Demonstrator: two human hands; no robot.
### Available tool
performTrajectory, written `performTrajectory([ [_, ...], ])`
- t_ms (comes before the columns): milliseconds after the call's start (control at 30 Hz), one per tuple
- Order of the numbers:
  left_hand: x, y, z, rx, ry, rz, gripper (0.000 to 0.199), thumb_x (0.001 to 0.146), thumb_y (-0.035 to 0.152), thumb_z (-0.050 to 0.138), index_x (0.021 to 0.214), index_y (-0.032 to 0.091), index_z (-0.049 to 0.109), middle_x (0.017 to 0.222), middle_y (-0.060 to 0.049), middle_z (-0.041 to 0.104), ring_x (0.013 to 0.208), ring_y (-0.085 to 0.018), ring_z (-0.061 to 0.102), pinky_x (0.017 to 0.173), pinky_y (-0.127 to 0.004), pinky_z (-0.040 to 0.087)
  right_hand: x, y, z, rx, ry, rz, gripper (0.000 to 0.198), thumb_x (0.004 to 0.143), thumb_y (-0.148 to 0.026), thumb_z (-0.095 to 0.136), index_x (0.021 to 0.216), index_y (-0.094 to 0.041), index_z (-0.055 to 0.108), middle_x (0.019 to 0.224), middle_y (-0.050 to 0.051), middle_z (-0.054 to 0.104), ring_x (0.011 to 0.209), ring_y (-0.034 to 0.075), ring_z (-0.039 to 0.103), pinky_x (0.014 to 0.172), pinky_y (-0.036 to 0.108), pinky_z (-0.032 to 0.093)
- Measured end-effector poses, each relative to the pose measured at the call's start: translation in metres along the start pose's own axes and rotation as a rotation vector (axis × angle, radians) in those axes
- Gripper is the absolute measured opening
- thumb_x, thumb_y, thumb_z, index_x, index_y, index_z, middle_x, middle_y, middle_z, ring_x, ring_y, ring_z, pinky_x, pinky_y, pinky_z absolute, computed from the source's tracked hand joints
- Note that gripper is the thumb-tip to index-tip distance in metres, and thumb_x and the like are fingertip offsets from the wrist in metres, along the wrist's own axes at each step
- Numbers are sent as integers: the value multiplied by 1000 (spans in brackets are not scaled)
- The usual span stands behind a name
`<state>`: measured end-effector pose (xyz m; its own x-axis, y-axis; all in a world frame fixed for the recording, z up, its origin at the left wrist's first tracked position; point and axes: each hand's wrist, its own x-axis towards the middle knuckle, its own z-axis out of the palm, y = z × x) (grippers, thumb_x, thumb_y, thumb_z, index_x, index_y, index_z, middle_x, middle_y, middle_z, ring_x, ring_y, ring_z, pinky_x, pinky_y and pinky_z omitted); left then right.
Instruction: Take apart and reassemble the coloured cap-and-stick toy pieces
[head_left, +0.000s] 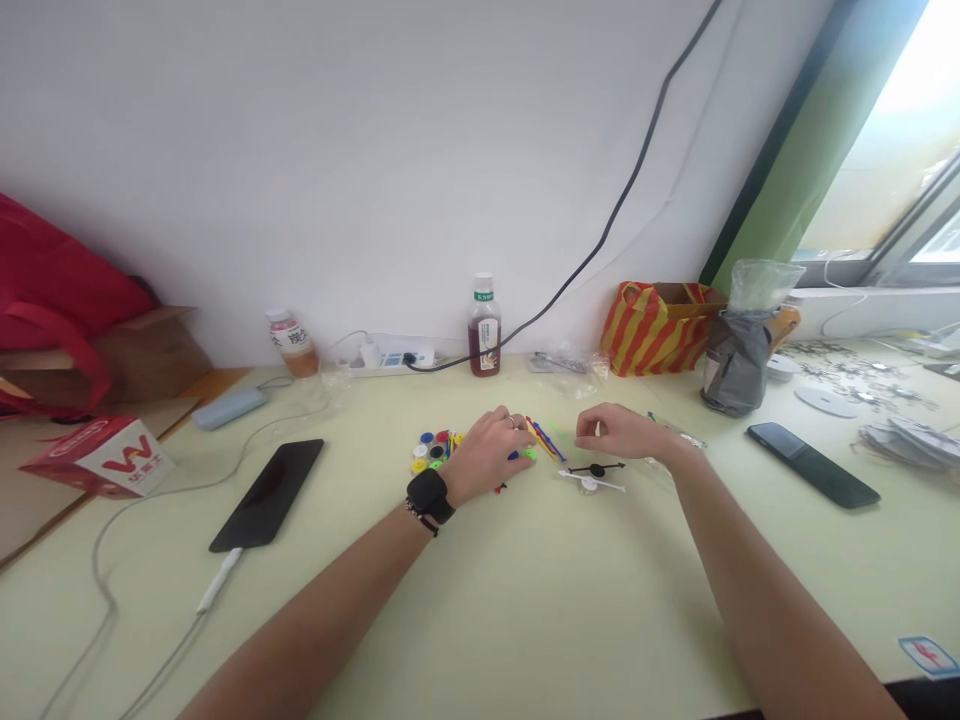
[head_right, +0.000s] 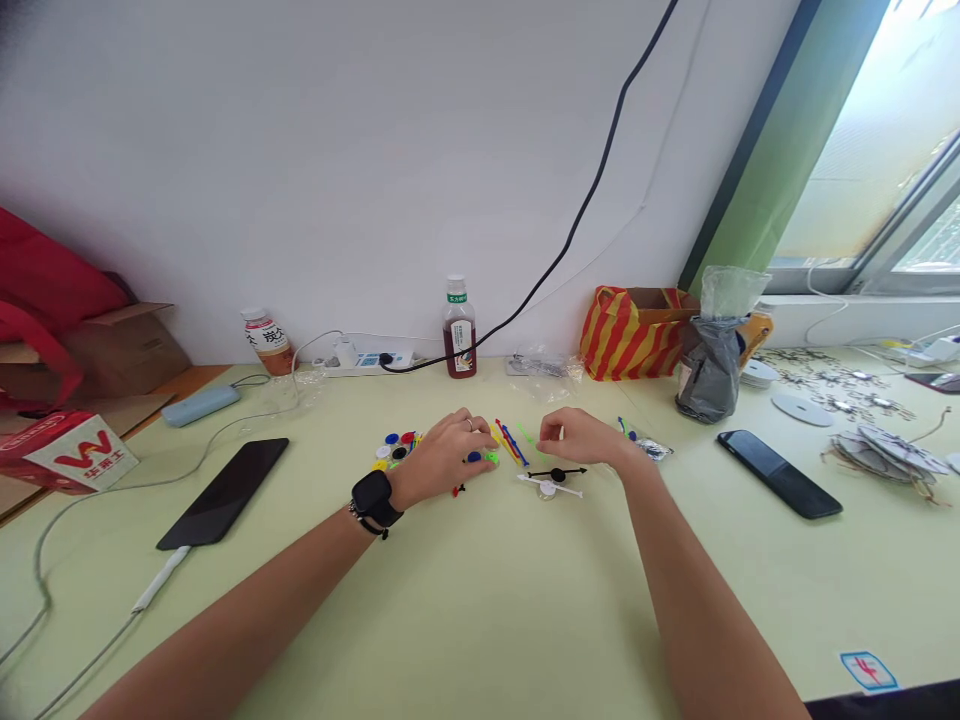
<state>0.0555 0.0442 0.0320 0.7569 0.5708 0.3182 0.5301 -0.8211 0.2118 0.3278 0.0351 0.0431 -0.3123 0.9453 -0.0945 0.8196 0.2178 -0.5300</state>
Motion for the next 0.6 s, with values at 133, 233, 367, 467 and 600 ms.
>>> performTrajectory([
  [133, -1, -7, -12, -16, 10, -25, 26, 89, 38, 70, 111, 25, 72, 109, -7, 68, 98, -26, 57, 87, -40, 46, -14, 4, -16, 49, -115, 6, 12, 75, -34, 71, 77, -22, 73, 82, 2, 72, 73, 19, 62, 62, 27, 44],
  [233, -3, -13, -17, -44, -27, -8, 30, 87, 39, 72, 113, 25, 71, 110, -6, 69, 98, -26, 58, 87, -39, 46, -18, 8, -19, 45, -230, 4, 14, 69, -33, 76, 81, -25, 76, 83, 1, 72, 75, 20, 63, 63, 27, 44],
  [367, -6, -19, -15, -41, -85, -9, 35, 87, 39, 73, 119, 25, 69, 115, -6, 69, 100, -27, 58, 86, -37, 46, -16, 12, -18, 79, -259, 6, 15, 65, -30, 77, 80, -24, 78, 81, 2, 72, 76, 21, 64, 63, 27, 44],
  [467, -5, -20, -9, -19, -93, -12, 33, 90, 41, 70, 120, 25, 68, 118, -6, 68, 100, -26, 57, 86, -37, 45, -15, 9, -16, 107, -265, -18, 15, 66, -29, 76, 80, -24, 78, 81, 2, 72, 78, 21, 63, 64, 27, 45],
  [600, -3, -18, -2, 41, -60, -11, 32, 93, 46, 66, 118, 25, 68, 115, -6, 69, 98, -26, 57, 84, -38, 43, -13, 4, -14, 97, -289, -23, 16, 68, -31, 75, 82, -24, 77, 80, 2, 71, 77, 20, 62, 64, 27, 44],
])
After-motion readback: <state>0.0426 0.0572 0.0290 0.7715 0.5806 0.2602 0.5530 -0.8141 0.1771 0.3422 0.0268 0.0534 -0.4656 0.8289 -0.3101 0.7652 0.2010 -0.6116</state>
